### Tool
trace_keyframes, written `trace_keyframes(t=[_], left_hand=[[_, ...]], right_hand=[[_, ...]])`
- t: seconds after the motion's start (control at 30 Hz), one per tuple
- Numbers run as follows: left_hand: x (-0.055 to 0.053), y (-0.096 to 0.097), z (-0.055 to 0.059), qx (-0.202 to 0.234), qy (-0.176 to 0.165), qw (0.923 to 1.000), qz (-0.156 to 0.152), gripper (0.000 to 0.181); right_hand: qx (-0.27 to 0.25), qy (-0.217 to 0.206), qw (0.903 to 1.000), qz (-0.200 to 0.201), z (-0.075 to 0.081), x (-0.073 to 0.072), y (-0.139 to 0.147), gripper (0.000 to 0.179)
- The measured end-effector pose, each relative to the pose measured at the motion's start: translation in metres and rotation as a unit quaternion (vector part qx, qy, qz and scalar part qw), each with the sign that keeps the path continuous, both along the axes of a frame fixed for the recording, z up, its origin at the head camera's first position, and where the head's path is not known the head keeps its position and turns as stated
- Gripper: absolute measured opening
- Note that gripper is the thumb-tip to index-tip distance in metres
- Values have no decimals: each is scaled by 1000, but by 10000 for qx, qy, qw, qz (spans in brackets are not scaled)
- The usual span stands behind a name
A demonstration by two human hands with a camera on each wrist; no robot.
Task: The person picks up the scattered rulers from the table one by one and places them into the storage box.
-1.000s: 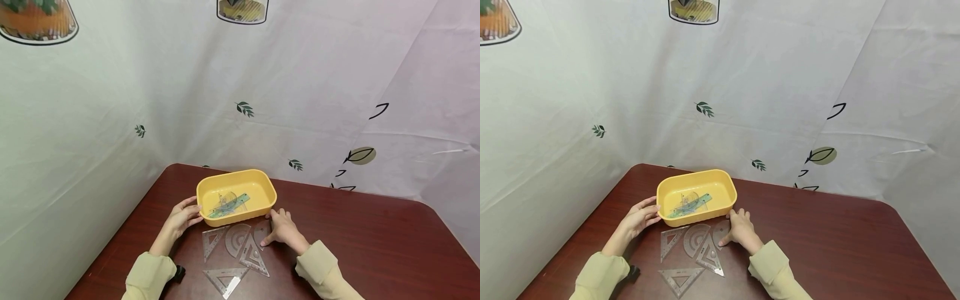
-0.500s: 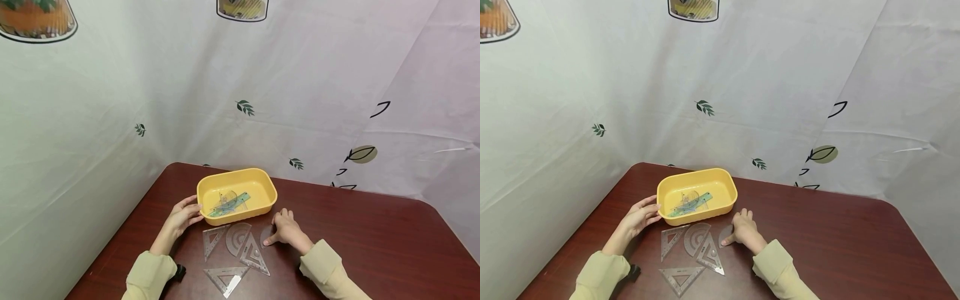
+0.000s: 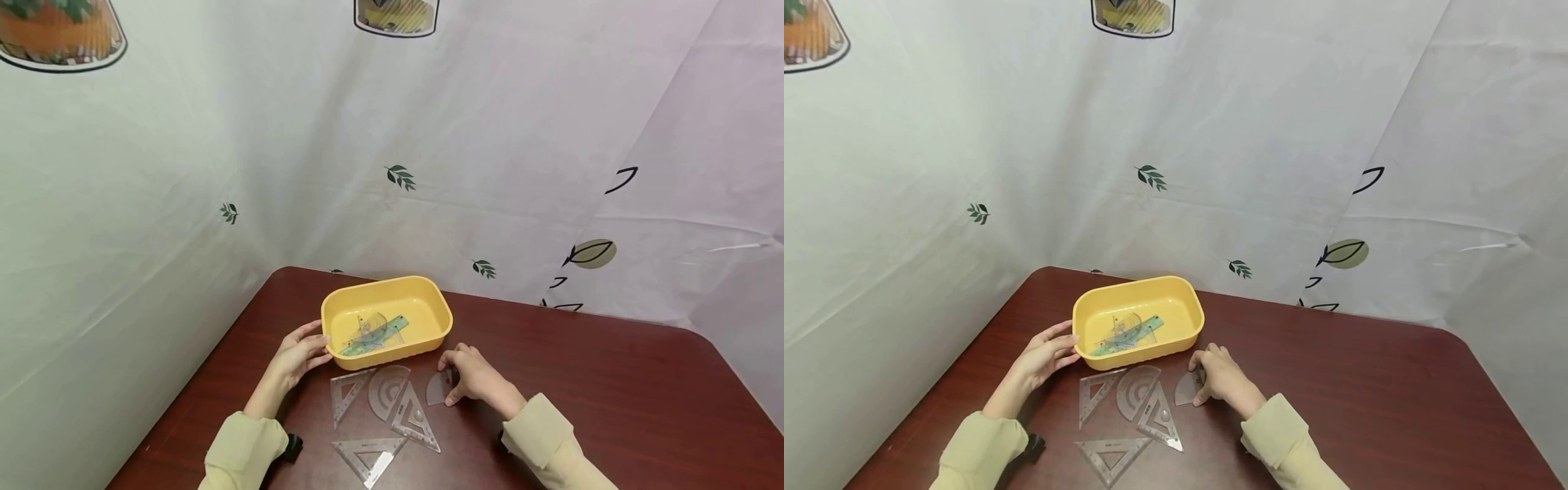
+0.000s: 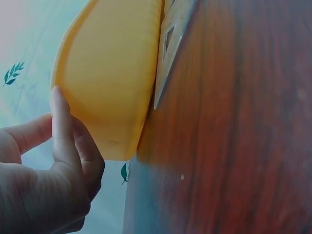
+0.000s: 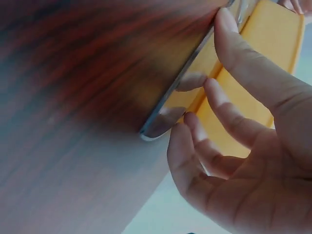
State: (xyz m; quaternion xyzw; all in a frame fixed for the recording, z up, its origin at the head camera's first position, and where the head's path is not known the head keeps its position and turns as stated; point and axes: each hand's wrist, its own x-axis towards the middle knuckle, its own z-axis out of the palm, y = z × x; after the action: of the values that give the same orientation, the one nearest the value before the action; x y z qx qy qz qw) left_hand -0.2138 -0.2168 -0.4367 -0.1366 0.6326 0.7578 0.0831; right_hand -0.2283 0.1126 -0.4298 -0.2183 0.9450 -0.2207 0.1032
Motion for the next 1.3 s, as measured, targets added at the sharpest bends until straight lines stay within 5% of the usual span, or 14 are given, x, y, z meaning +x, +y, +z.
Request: trace_keyframes(t=[0.47,0.8,1.03,1.3], left_hand=[[-1,1,2,11,-12,10000,22,63],[2,1,1,-55,-45,10000,35,64],[1,1,-1,-88,-60,9999,67,64],[1,1,0,-84,-56,9999,84,65]], right_hand=[[208,-268,9989,-334,-3,-8,1,52],[-1040,-675,9920,-239,-7,-13,14,37],[-1162,-1215,9851,353,4,-18,24,11],[-1960,-1952,9529,1242,19,-29,27,12]])
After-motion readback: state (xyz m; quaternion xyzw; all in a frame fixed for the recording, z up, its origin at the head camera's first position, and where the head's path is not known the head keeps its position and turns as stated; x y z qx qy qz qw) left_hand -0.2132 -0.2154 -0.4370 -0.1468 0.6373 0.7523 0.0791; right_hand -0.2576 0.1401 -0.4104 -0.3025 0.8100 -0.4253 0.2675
